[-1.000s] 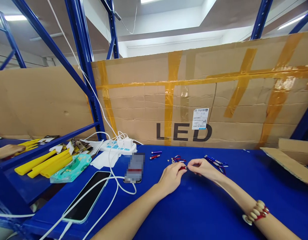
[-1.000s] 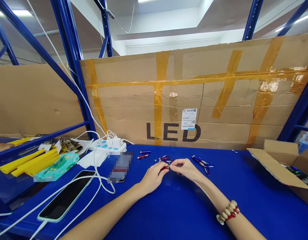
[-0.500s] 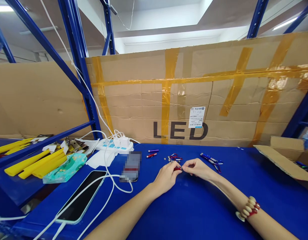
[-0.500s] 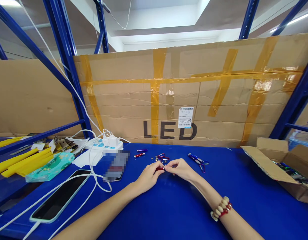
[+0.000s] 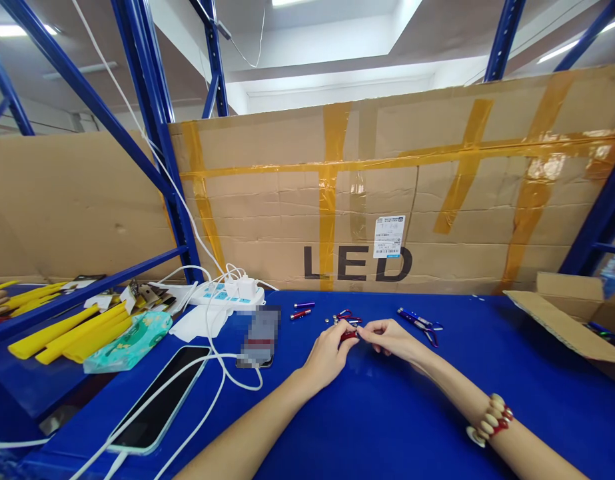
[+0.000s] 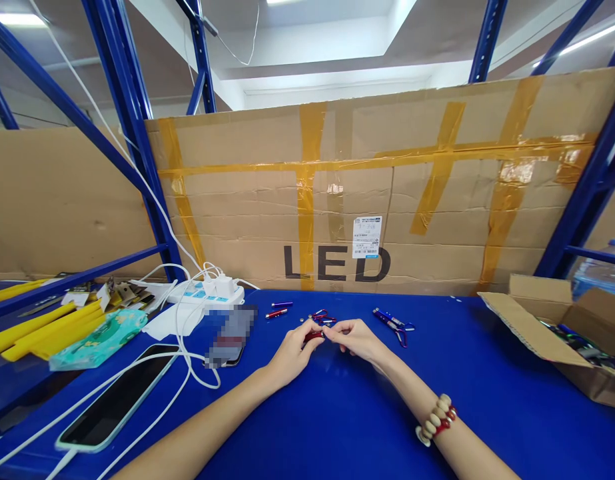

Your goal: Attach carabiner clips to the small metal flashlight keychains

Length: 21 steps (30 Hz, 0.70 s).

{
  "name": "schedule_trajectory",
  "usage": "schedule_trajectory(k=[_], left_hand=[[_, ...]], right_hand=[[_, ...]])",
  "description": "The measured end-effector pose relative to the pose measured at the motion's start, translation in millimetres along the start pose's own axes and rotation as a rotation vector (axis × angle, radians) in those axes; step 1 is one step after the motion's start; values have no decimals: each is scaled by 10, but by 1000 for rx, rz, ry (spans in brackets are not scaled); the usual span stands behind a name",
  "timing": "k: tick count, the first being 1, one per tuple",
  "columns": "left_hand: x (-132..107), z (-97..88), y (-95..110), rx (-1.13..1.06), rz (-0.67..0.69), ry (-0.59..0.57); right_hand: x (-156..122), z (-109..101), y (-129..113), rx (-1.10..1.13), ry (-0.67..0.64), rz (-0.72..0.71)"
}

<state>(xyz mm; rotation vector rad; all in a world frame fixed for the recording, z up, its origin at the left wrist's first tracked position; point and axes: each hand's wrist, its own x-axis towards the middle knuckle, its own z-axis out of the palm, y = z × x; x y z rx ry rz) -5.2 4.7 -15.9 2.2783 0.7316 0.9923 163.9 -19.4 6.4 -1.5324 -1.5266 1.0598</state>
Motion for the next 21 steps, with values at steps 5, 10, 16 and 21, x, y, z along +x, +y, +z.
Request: schedule_trajectory(k=[5, 10, 16, 21], left_hand=[[32, -2, 18, 21, -55, -16], [69, 11, -19, 35, -101, -7], [87, -7, -55, 27, -148, -5], [95, -43, -70, 77, -126, -3]], right_hand=[[8, 21, -27, -2, 92, -55], [34, 25, 5, 22, 117, -129], [28, -74, 15, -43, 218, -401], [24, -53, 47, -166, 185, -515]])
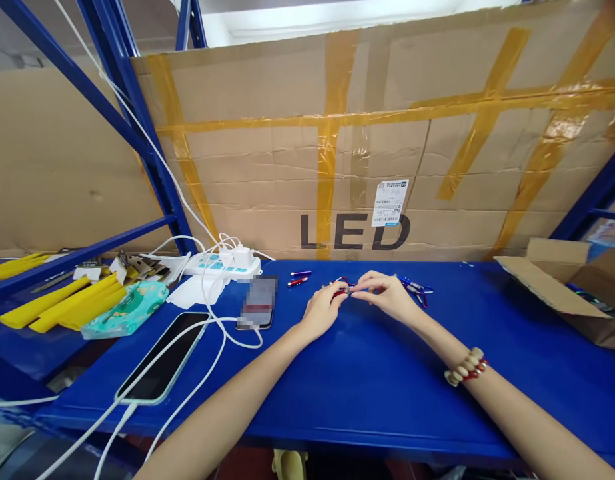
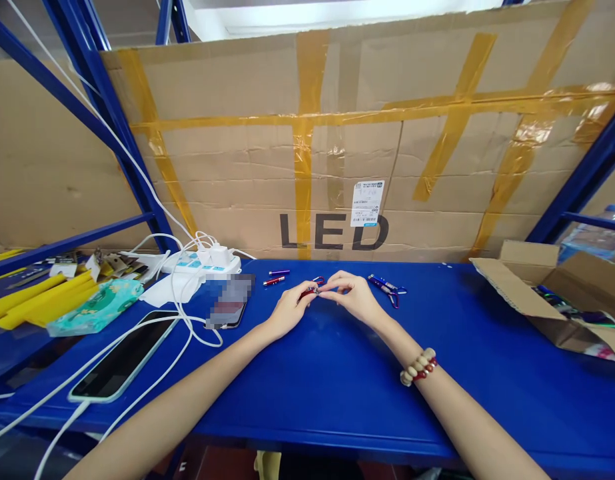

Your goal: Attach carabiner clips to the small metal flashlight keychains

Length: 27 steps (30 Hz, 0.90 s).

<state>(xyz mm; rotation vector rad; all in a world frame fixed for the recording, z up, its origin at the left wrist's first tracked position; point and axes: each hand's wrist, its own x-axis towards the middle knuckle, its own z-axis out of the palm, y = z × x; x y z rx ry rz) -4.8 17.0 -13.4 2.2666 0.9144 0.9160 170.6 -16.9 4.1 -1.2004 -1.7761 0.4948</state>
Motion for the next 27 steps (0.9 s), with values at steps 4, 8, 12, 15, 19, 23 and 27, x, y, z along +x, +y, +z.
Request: schedule_trajectory(k=[4, 8, 12, 15, 19, 23, 27], left_hand=[[12, -18, -3, 17, 26, 43], [4, -16, -6, 68, 30, 12], [-10, -11, -17, 129, 32, 4], [-10, -11, -36, 149, 63, -17], [0, -2, -79, 184, 112, -93], [3, 16, -129, 206, 112, -136], [0, 19, -150, 161, 102, -170]], right_hand=[[-9, 34, -4, -32, -21, -13], [1, 32, 3, -99, 22, -30], [-7, 27, 21, -153, 25, -48], [-24, 25, 29, -229, 16, -61], [-44, 32, 36, -360, -11, -40], [-62, 63, 65, -379, -16, -6], [-73, 90, 99, -326, -8, 30]])
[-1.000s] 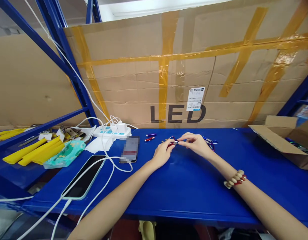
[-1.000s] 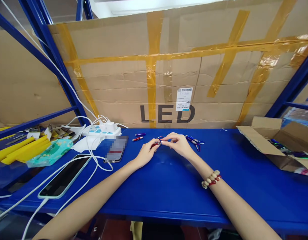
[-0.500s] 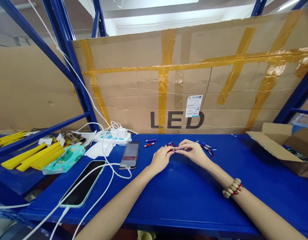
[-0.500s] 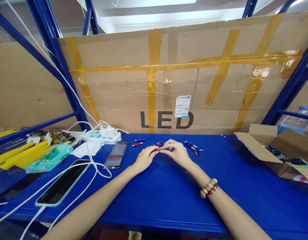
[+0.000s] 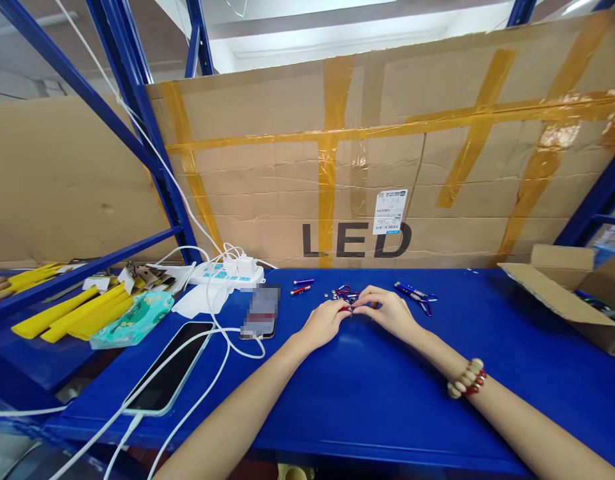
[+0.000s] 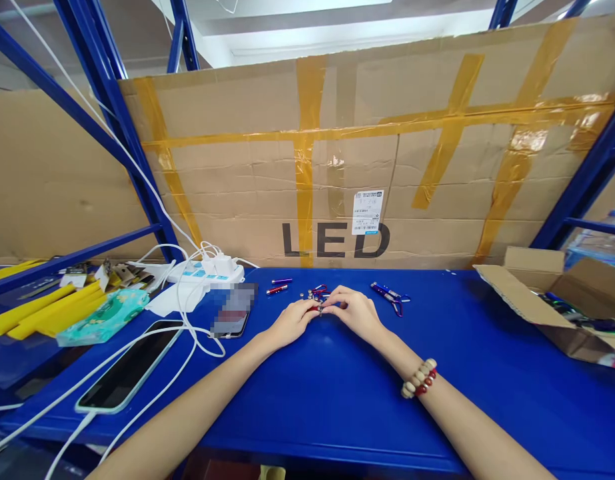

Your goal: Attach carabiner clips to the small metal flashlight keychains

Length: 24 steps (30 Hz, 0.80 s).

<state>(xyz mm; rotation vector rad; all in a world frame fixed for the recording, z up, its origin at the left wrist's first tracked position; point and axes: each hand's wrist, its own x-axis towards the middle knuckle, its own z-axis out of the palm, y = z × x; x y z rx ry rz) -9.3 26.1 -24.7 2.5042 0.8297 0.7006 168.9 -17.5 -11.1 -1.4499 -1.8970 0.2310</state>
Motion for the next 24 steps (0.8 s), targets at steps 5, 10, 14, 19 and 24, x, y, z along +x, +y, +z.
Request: schedule_trajectory(k=[5, 10, 14, 19, 24], left_hand=[[-16, -36, 51, -67, -4, 5], [-29, -55, 69, -195, 4, 20], [-28, -43, 45, -239, 24, 22], [-39, -49, 73, -249, 24, 38], [-67, -70, 137, -217, 18, 61]], right_hand=[[-3, 1, 0, 27, 1, 7], [-1, -16, -25, 13, -1, 2], [2, -30, -36, 15, -10, -12], [-2, -53, -48, 12, -13, -21], [0, -65, -83, 53, 12, -38]])
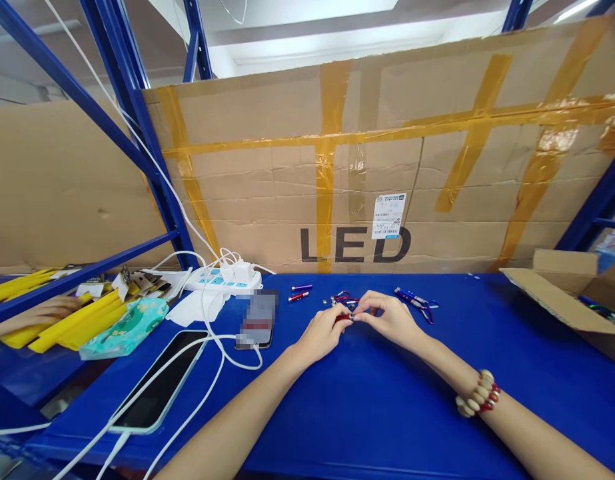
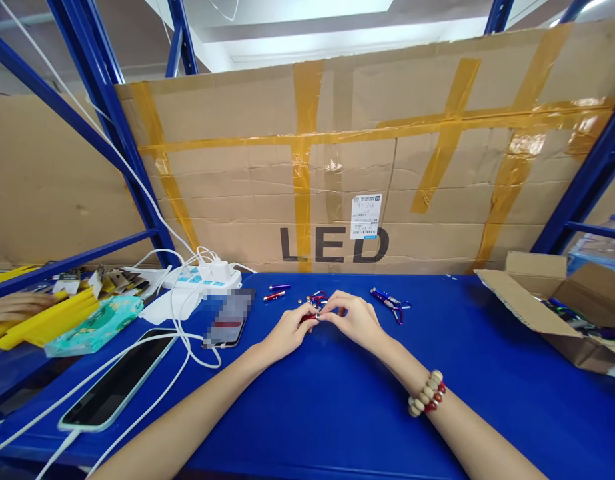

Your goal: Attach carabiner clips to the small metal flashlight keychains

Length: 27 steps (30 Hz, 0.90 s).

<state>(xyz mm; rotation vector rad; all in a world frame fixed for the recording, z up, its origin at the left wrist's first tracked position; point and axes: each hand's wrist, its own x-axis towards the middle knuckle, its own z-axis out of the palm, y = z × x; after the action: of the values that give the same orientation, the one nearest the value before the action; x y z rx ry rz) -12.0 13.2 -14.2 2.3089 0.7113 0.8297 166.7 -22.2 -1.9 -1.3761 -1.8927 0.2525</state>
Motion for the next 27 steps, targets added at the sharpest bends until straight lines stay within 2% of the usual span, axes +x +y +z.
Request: schedule_trajectory(k=[6, 12, 18, 23, 27], left_hand=[[-14, 4, 35, 89, -12, 32], [-26, 18, 20, 110, 34, 78], [9, 14, 18, 92, 24, 121], [29, 67, -2, -109, -22, 135], [37, 92, -14, -100, -28, 127]], right_hand=[[14, 16, -40, 61, 24, 34], [26, 46, -66, 255, -81, 288], [32, 25, -118, 395, -99, 380], [38, -42, -138, 408, -79, 351], [50, -63, -115, 388, -94, 296]])
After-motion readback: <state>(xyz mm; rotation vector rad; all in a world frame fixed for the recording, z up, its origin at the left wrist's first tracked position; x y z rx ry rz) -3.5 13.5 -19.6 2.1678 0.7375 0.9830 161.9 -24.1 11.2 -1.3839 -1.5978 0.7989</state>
